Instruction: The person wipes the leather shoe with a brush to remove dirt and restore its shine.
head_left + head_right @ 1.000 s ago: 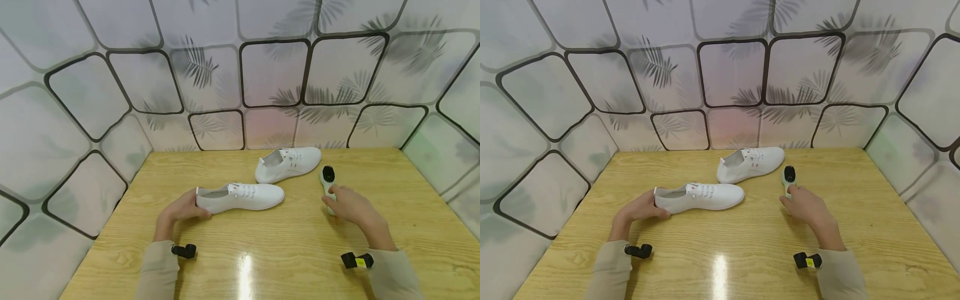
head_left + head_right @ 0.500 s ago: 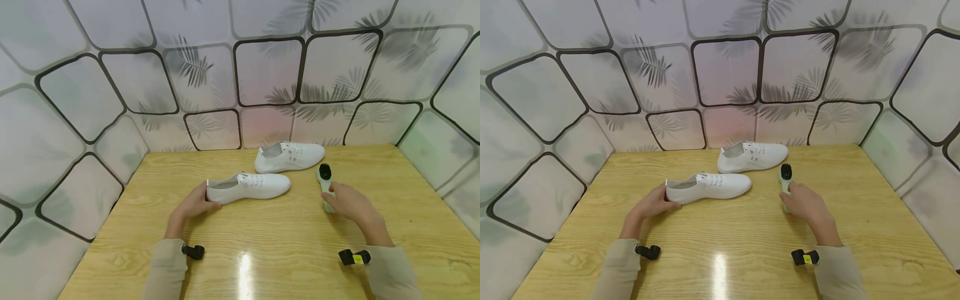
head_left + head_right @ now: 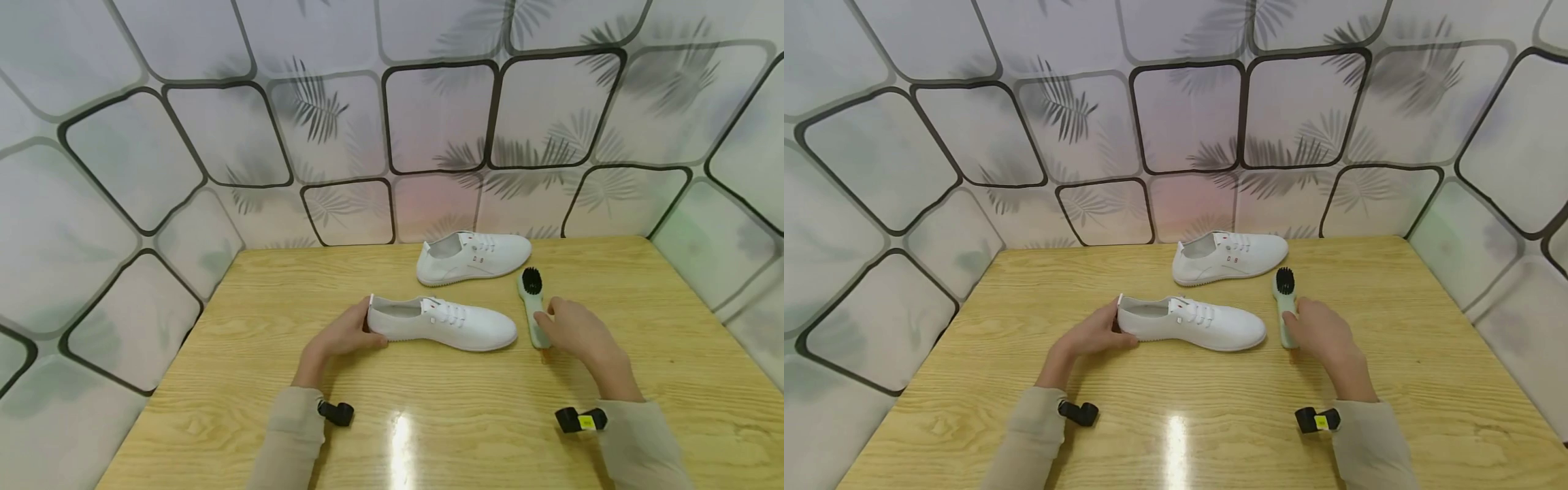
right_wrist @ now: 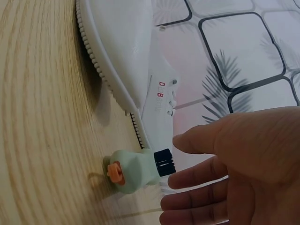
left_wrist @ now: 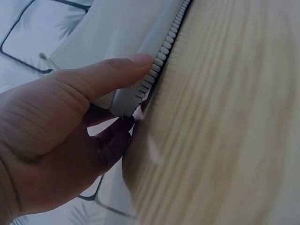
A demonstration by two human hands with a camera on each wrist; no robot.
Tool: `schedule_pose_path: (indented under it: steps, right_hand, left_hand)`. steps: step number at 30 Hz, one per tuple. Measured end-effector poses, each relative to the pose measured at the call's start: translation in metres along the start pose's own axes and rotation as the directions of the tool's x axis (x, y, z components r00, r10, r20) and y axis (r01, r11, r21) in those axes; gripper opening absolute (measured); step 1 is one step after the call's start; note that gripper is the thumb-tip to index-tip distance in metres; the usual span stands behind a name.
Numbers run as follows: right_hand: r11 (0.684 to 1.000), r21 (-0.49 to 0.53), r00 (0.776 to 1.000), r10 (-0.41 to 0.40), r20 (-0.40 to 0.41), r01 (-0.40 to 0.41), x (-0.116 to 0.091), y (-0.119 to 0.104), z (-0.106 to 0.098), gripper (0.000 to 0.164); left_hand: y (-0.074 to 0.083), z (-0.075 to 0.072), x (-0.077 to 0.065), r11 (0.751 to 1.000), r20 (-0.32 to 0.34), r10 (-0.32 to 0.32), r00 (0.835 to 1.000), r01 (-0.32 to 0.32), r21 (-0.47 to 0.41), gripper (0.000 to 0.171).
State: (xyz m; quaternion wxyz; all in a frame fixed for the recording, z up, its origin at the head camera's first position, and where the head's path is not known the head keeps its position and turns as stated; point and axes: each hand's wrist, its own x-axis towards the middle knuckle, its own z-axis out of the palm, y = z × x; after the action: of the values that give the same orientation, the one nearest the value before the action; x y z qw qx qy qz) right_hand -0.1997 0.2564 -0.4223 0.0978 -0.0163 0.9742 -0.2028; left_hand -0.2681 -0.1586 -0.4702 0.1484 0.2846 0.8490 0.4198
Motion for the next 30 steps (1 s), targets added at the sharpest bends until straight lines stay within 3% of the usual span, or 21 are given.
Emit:
schedule_pose_path:
  steps: [9, 15, 26, 30]
  right_hand:
    - [1.000, 0.010, 1.000, 0.022, 0.000, -0.022, 0.004, 0.000, 0.003, 0.048]
    - [1.000, 0.016, 1.000, 0.022, 0.003, -0.022, 0.006, -0.002, 0.003, 0.046]
    - [0.999, 0.004, 0.998, 0.050, 0.025, -0.050, 0.008, -0.002, 0.001, 0.055]
    - [0.999, 0.006, 0.998, 0.049, 0.033, -0.049, 0.008, -0.003, 0.001, 0.057]
  left_hand:
    - [0.002, 0.007, 0.002, 1.000, 0.040, 0.010, 0.999, -0.009, -0.004, 0.065]
    - [0.000, 0.008, 0.003, 0.998, 0.052, 0.047, 0.998, -0.049, 0.030, 0.071]
    - [-0.007, 0.007, 0.005, 0.997, 0.032, 0.045, 0.999, -0.042, -0.067, 0.068]
    - [-0.010, 0.008, 0.003, 0.989, 0.031, 0.007, 1.000, -0.003, -0.148, 0.066]
